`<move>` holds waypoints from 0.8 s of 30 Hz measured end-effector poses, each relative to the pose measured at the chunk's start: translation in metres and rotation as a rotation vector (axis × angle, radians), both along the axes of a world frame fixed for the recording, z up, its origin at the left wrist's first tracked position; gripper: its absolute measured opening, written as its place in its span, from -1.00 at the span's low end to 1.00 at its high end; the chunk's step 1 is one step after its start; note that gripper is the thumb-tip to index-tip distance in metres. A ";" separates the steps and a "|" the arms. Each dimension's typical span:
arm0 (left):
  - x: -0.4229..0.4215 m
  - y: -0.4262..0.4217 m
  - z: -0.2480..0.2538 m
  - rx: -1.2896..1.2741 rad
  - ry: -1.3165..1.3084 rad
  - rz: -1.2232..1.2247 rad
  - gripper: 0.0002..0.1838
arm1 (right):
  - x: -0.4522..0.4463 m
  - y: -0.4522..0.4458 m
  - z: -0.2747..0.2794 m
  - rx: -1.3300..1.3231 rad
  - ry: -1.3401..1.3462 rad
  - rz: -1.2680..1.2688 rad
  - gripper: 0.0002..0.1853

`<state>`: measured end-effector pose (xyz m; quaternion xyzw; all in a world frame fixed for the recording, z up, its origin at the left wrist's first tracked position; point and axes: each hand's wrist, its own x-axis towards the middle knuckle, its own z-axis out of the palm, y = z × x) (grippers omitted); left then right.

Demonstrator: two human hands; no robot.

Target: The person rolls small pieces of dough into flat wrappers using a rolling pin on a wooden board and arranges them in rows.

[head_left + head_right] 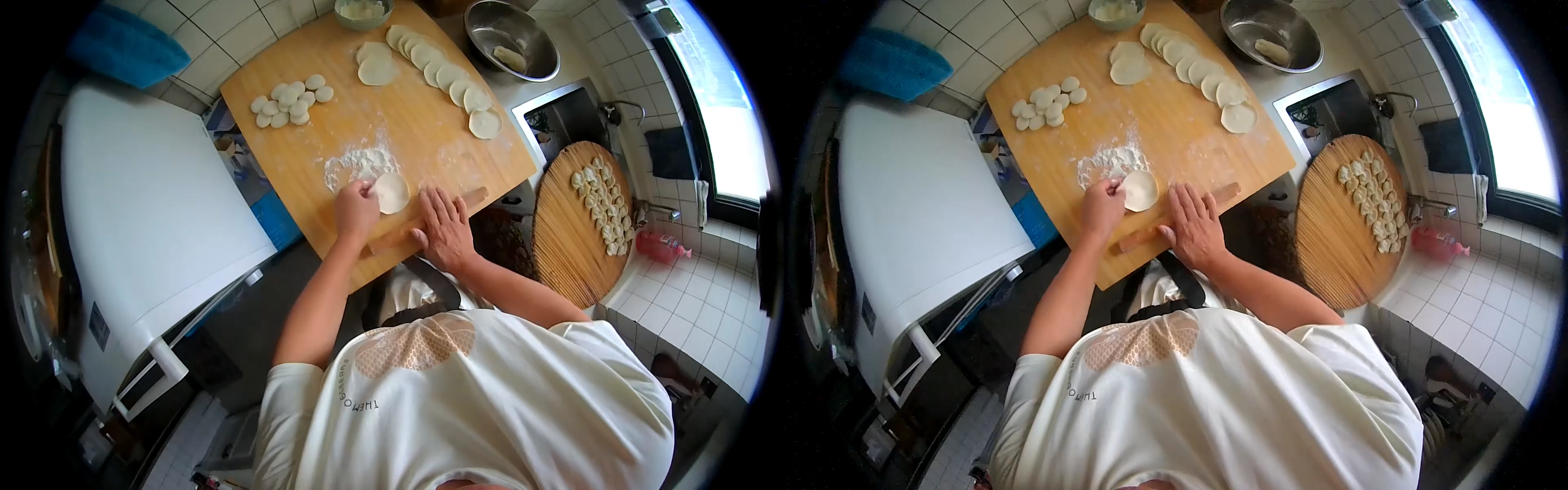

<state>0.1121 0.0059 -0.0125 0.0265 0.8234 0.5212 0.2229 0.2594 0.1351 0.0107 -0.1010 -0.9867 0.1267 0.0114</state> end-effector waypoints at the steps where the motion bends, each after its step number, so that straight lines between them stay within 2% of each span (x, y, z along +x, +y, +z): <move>1: 0.004 0.002 0.005 -0.092 0.058 -0.087 -0.83 | -0.011 0.003 -0.001 0.001 -0.001 -0.002 -0.33; 3: 0.002 0.014 0.035 -0.356 0.108 -0.261 -0.84 | -0.059 0.012 -0.010 0.025 0.043 0.010 -0.35; 4: -0.004 0.019 0.030 -0.357 0.108 -0.266 -0.84 | -0.087 0.013 0.011 0.009 -0.024 -0.004 -0.38; 6: -0.020 0.031 0.013 -0.374 0.159 -0.245 -0.85 | -0.123 0.020 -0.008 0.025 0.068 -0.067 -0.39; 8: -0.032 0.036 0.028 -0.412 0.223 -0.294 -0.84 | -0.140 0.024 -0.009 -0.001 0.157 -0.131 -0.40; 11: -0.033 0.028 0.021 -0.387 0.272 -0.268 -0.84 | -0.095 0.015 0.000 -0.020 0.075 -0.048 -0.39; 12: -0.030 0.021 0.013 -0.262 0.173 -0.156 -0.84 | -0.064 0.011 -0.018 0.054 0.124 0.014 -0.37; 13: -0.024 0.015 0.008 -0.137 0.067 -0.043 -0.83 | -0.040 0.004 -0.008 0.012 0.014 0.005 -0.35; 16: -0.001 -0.001 0.009 0.006 -0.019 0.008 -0.83 | 0.000 -0.008 0.003 -0.008 0.023 -0.017 -0.34; 17: 0.003 -0.003 0.003 -0.102 0.040 -0.077 -0.81 | -0.008 -0.005 -0.001 -0.009 0.021 -0.018 -0.34; 18: 0.003 0.001 0.014 -0.102 0.039 -0.079 -0.81 | -0.026 0.001 -0.010 0.014 0.041 -0.013 -0.35; 20: -0.004 0.014 0.042 -0.403 0.111 -0.268 -0.81 | -0.073 0.007 -0.013 0.041 0.125 -0.038 -0.38; 21: -0.013 0.019 0.025 -0.446 0.191 -0.324 -0.82 | -0.097 0.011 -0.004 0.014 0.113 -0.058 -0.41; 24: -0.036 0.031 0.020 -0.448 0.182 -0.327 -0.83 | -0.136 0.019 -0.013 0.044 0.217 -0.147 -0.41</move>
